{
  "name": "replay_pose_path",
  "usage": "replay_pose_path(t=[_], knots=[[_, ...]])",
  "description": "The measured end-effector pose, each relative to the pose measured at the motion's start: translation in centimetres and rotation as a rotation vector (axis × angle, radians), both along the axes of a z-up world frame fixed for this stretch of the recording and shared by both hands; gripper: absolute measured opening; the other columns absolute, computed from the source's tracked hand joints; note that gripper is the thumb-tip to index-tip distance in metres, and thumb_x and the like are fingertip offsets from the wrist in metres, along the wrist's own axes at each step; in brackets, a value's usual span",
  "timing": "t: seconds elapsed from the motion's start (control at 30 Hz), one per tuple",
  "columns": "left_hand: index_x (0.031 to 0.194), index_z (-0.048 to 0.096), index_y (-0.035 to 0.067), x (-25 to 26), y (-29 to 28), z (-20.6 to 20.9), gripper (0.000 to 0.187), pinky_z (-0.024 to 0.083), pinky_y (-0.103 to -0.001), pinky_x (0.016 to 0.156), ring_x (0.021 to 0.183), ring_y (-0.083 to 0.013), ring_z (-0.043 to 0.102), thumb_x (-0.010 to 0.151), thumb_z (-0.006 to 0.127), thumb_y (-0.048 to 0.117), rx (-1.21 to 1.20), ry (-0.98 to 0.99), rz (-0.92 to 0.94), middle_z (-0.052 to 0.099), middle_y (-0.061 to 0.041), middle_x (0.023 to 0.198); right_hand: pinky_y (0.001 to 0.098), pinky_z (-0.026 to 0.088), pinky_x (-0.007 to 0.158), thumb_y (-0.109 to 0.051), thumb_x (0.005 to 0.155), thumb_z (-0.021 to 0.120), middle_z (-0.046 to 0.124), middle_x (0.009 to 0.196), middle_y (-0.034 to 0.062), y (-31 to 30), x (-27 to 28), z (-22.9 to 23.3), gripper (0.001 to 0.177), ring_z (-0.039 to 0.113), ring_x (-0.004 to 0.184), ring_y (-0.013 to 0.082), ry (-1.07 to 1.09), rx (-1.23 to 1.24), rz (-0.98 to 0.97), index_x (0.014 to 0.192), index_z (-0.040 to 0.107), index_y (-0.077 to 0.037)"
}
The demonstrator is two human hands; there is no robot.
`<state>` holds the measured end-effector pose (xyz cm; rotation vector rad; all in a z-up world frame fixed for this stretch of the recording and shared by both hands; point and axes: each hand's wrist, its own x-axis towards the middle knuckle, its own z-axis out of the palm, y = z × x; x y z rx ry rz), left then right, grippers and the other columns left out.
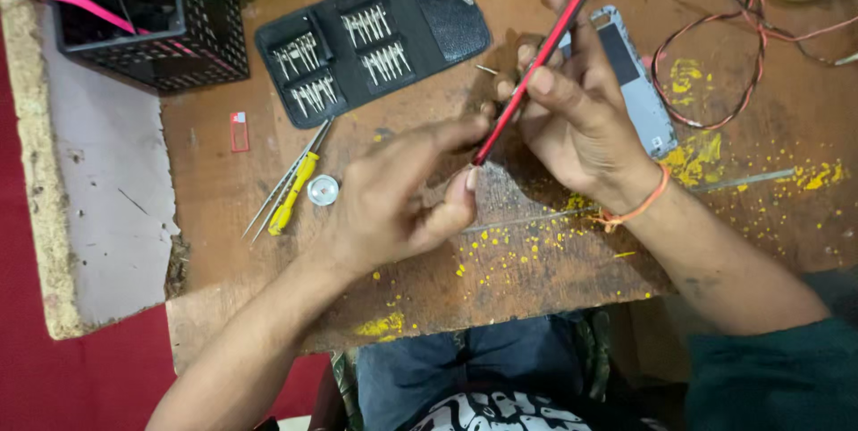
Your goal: The person uses a small metal tool to pry open the casing of a red smartphone. They carefully work the tool along the edges to separate the screen assembly from the frame, eventually lifting the screen to reveal the internal components.
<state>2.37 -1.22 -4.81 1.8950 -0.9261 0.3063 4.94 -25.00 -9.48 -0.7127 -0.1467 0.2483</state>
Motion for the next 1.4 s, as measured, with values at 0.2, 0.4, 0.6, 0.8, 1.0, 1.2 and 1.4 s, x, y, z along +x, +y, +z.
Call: replay_pose_path(t=[0.2, 0.4, 0.6, 0.8, 1.0, 1.2, 1.4], knots=[[0.126, 0.069, 0.004, 0.3, -0.4, -0.5, 0.029, 0.062, -0.029, 0.078, 0.092, -0.0183, 0.079, 0.099, 0.077, 0.01, -0.007, 0.142, 0.102, 0.077, -0.011, 0.11, 0.0368, 0.054, 0.097, 0.003, 0.101, 0.079, 0.054, 0.117, 0.0038, 0.1, -0.6, -0.6, 0.09, 0.061, 0.105, 0.0184, -0.073, -0.123, -0.081, 0.162, 0.019, -0.025], [0.121, 0.072, 0.005, 0.5, -0.2, -0.3, 0.025, 0.062, -0.028, 0.079, 0.092, -0.0163, 0.079, 0.097, 0.076, 0.01, -0.007, 0.249, 0.075, 0.078, -0.01, 0.107, 0.0328, 0.055, 0.095, 0.009, 0.099, 0.079, 0.052, 0.115, 0.0067, 0.9, -0.7, 0.4, 0.09, 0.06, 0.101, 0.0165, -0.043, -0.19, -0.144, 0.16, 0.018, -0.019], [0.126, 0.07, 0.004, 1.0, -0.1, -0.9, 0.031, 0.064, -0.024, 0.086, 0.096, -0.0096, 0.077, 0.096, 0.073, 0.005, -0.034, 0.578, 0.02, 0.08, -0.006, 0.109, 0.0292, 0.051, 0.091, 0.01, 0.093, 0.081, 0.05, 0.118, 0.007, 1.4, -0.9, 0.8, 0.093, 0.055, 0.102, 0.0149, -0.053, -0.304, -0.229, 0.158, 0.021, -0.017], [0.14, 0.061, 0.0, 1.9, 0.5, -2.1, 0.044, 0.06, -0.028, 0.103, 0.112, -0.0116, 0.071, 0.096, 0.067, -0.002, -0.169, 0.83, -0.178, 0.074, -0.01, 0.126, 0.0291, 0.049, 0.101, 0.009, 0.095, 0.084, 0.049, 0.13, 0.0062, 1.5, -0.8, 0.8, 0.088, 0.051, 0.118, 0.0145, -0.115, -0.333, -0.199, 0.153, 0.021, -0.016], [0.136, 0.064, 0.002, 1.6, 0.3, -2.4, 0.04, 0.064, -0.026, 0.097, 0.105, -0.0107, 0.074, 0.096, 0.069, 0.0, -0.089, 0.699, -0.112, 0.077, -0.008, 0.118, 0.0307, 0.048, 0.106, 0.01, 0.095, 0.083, 0.05, 0.131, 0.0071, 1.5, -0.9, 1.3, 0.085, 0.052, 0.12, 0.0159, -0.135, -0.397, -0.224, 0.15, 0.024, -0.014], [0.13, 0.066, 0.005, 1.2, 0.1, -2.7, 0.036, 0.066, -0.026, 0.091, 0.102, -0.0146, 0.079, 0.095, 0.071, 0.0, -0.011, 0.462, -0.017, 0.079, -0.008, 0.111, 0.0317, 0.049, 0.109, 0.011, 0.098, 0.082, 0.05, 0.131, 0.0082, 1.6, -0.8, 1.6, 0.085, 0.053, 0.122, 0.0165, -0.14, -0.394, -0.204, 0.151, 0.02, -0.014], [0.121, 0.067, 0.007, 1.1, -0.8, -3.4, 0.031, 0.063, -0.028, 0.087, 0.099, -0.0183, 0.078, 0.092, 0.073, 0.001, 0.074, 0.231, 0.106, 0.077, -0.009, 0.104, 0.0328, 0.051, 0.108, 0.009, 0.091, 0.081, 0.05, 0.141, 0.0105, 2.4, -1.3, 2.3, 0.1, 0.054, 0.125, 0.0181, -0.104, -0.395, -0.214, 0.156, 0.01, -0.019]])
